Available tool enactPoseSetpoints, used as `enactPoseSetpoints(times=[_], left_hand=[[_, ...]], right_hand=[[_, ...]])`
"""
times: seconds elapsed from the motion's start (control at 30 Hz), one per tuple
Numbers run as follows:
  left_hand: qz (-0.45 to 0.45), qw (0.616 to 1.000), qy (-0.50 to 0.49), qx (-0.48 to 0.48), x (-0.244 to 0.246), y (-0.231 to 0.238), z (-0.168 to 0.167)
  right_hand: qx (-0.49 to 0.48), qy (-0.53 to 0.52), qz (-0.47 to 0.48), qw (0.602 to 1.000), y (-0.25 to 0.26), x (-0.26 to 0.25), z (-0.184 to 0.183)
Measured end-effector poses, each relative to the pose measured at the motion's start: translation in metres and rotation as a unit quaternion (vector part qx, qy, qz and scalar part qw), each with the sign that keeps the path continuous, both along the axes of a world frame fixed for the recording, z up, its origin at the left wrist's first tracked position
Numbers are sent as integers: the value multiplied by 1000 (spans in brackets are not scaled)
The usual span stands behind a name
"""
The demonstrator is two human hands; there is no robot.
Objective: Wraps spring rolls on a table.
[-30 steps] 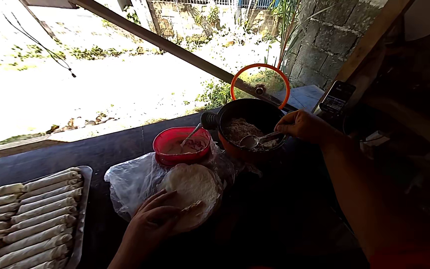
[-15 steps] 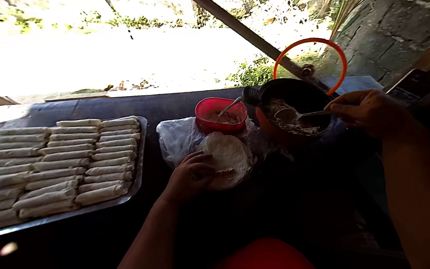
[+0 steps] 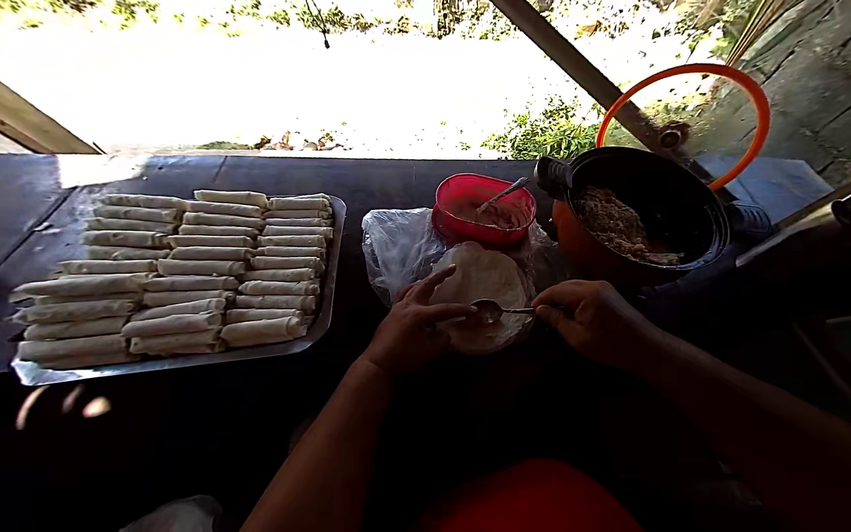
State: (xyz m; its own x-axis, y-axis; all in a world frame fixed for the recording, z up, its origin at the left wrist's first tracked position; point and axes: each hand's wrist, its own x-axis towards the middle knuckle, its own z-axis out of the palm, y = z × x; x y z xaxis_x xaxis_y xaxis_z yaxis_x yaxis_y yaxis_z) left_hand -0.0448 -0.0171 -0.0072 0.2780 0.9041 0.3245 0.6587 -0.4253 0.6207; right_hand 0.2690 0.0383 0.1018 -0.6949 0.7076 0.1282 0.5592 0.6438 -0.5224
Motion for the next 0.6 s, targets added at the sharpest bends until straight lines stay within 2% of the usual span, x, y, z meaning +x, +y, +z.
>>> enactPoseSetpoints(times=[0.23,0.47,0.6], left_hand=[[-14,991,132,-19,7,3,5],[-24,999,35,-25,-1,4,2],[-19,998,48,-36,-2,6,1]], right_hand=[[76,-32,15,996,-2,0,1],[104,-41,19,994,3,8,8],[105,-49,29,993,2,9,10]])
